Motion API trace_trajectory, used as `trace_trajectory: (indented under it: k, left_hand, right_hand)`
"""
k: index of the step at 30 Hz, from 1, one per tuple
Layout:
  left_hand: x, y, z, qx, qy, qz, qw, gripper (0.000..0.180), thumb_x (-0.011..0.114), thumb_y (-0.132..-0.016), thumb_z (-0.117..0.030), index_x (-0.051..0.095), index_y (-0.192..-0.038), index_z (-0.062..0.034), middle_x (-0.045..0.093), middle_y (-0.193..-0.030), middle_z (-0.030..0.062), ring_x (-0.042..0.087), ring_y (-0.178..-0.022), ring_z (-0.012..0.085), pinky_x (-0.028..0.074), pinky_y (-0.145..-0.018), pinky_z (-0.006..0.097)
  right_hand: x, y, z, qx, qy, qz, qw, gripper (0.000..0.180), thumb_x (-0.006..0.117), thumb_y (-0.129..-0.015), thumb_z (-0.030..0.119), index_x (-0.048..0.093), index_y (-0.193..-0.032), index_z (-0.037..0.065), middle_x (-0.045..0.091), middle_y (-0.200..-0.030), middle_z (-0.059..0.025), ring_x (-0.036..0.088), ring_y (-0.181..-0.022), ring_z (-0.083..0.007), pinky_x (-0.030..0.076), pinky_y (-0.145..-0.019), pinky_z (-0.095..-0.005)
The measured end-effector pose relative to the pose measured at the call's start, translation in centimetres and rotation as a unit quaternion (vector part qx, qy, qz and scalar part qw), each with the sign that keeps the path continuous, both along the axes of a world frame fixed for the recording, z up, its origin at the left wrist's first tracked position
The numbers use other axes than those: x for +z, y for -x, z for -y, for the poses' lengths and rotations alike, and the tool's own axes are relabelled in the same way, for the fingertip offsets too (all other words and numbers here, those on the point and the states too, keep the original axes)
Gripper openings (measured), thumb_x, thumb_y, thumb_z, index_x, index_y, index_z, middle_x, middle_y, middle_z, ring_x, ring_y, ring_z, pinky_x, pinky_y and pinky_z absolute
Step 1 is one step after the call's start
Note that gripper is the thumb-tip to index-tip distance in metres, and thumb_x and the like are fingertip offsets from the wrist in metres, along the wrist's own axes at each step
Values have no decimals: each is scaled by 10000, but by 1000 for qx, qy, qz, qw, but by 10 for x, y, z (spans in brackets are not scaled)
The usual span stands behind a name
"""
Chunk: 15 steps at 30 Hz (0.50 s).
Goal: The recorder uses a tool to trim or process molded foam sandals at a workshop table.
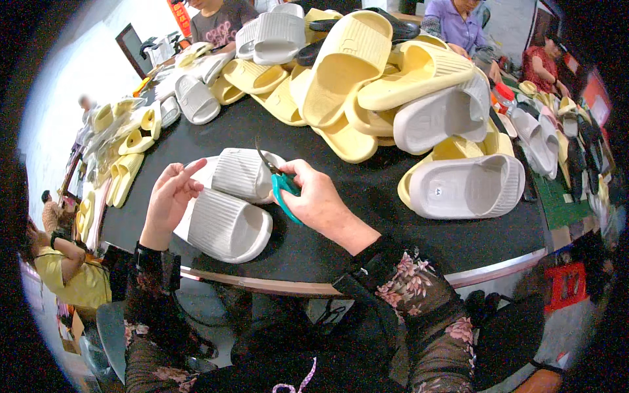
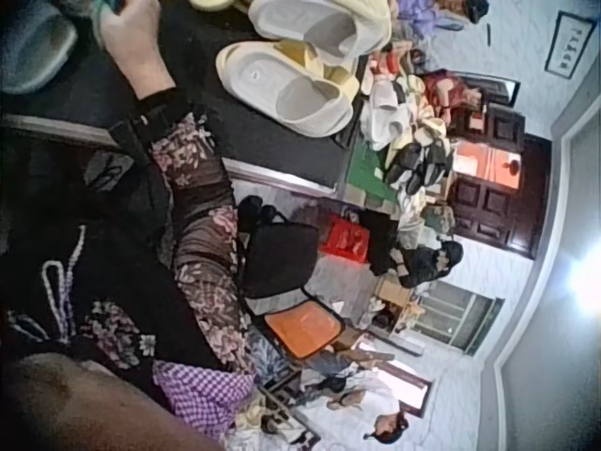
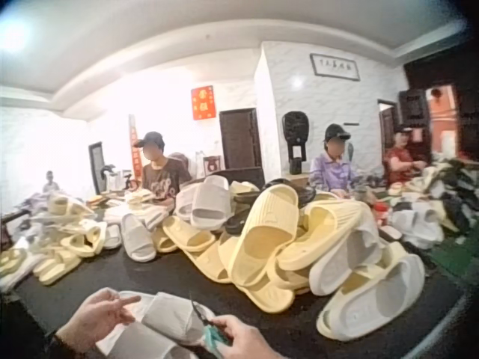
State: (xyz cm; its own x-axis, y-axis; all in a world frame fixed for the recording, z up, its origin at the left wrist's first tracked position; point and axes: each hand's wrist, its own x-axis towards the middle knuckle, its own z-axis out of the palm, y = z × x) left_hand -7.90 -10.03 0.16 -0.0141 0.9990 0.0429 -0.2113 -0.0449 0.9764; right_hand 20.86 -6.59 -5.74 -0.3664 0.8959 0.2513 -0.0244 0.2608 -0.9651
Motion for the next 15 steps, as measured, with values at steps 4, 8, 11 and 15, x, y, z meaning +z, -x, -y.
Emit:
trace_trajectory:
  k: [4, 8, 11, 15]
  left_hand:
    - [0, -15, -19, -11, -40, -108, 993, 188, 460, -831, 29, 436, -999, -51, 492, -1322, 221, 575, -773, 145, 456, -691, 258]
    - [-5, -23, -16, 8, -48, -176, 983, 258, 495, -875, -26, 565, -1122, -19, 572, -1154, 60, 494, -769, 67, 398, -643, 197]
    - [-23, 31, -21, 25, -210, -318, 924, 430, 503, -786, 93, 594, -1197, 3, 592, -983, 43, 552, -763, 60, 399, -569, 181]
    - [-2, 14, -19, -11, 53, 33, 998, 288, 538, -935, -289, 624, -1028, -31, 667, -947, 150, 585, -746, 201, 485, -673, 335]
  right_hand:
    - [5, -15, -3, -46, -57, 67, 995, 351, 707, -811, 79, 534, -1102, -16, 656, -854, -71, 589, -770, -66, 492, -695, -238]
    - [2, -16, 2, -88, -99, 61, 989, 301, 676, -774, 161, 601, -1028, 16, 641, -958, -182, 649, -887, -306, 508, -760, -364]
    - [2, 0, -1, -64, -158, 1, 985, 308, 622, -734, 105, 573, -1019, 0, 622, -911, -223, 618, -895, -390, 485, -761, -424]
    - [-19, -1, -9, -62, -163, -12, 985, 346, 623, -734, 82, 512, -1038, -40, 618, -887, -250, 615, -868, -400, 474, -745, -421]
